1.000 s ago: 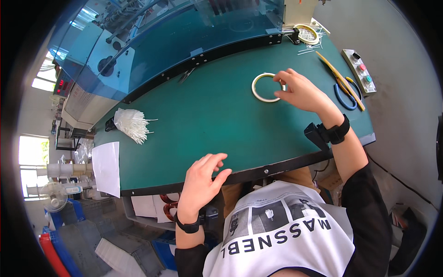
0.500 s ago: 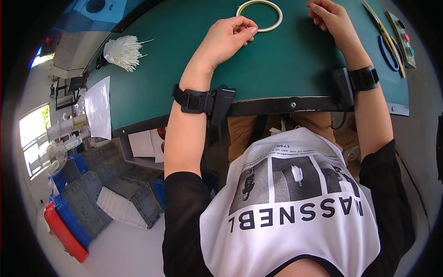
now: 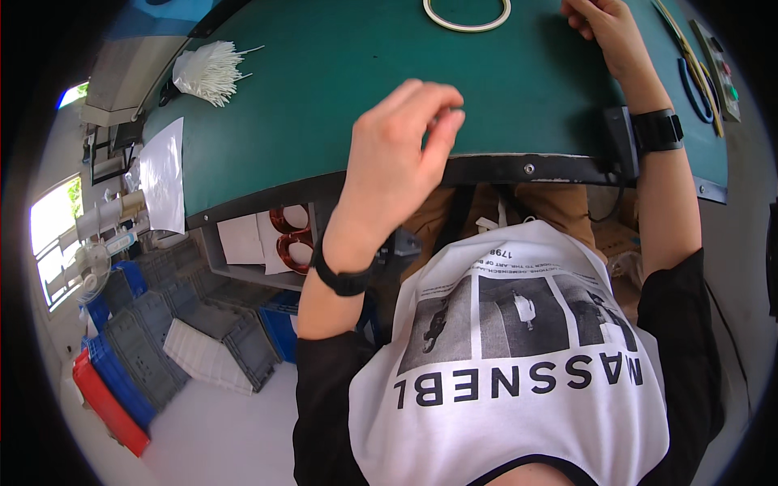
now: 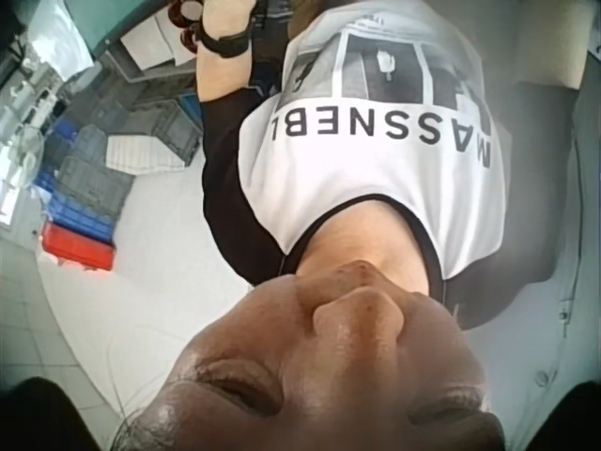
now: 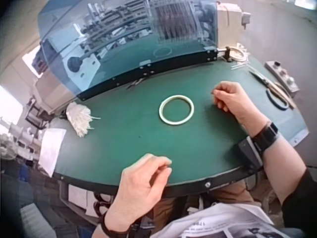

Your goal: Operator is threading, adjusting, and removing a set of copper wire coils from a winding machine assembly.

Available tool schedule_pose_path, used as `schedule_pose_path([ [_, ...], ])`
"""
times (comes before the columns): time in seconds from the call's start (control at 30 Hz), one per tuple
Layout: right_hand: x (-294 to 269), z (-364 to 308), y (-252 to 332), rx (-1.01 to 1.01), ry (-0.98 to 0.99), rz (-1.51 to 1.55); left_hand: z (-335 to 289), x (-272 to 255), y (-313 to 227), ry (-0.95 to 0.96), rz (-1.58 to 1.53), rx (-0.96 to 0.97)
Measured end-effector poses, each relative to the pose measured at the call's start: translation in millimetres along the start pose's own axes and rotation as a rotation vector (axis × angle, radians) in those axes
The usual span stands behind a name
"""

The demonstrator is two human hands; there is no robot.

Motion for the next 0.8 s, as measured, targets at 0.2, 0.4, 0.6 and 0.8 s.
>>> schedule_pose_path([
  [0.2,3,0,9,0.006,0.021,-0.004,-106,63,17,0.416,-0.2,-0.181],
  [0.4,6,-3,6,-0.011,0.002,-0.003,-113,64,3,0.614,-0.375,-0.029],
  [0.6,8,-5,9,-0.021,-0.001,-0.007,-112,60,-3,0.72,-0.274,0.093],
  [0.8,5,-3,9,-0.023,0.016,0.018,-108,58,-8,0.741,-0.24,0.069],
])
Point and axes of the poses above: each hand's wrist, its own z-axis towards the middle knuckle, its own x-axis out of the palm, y = z × x, the point moved 4 cm from there along z, towards the middle knuckle, and after that the axes turned 2 degrees about -x, right-handed, at the moved point
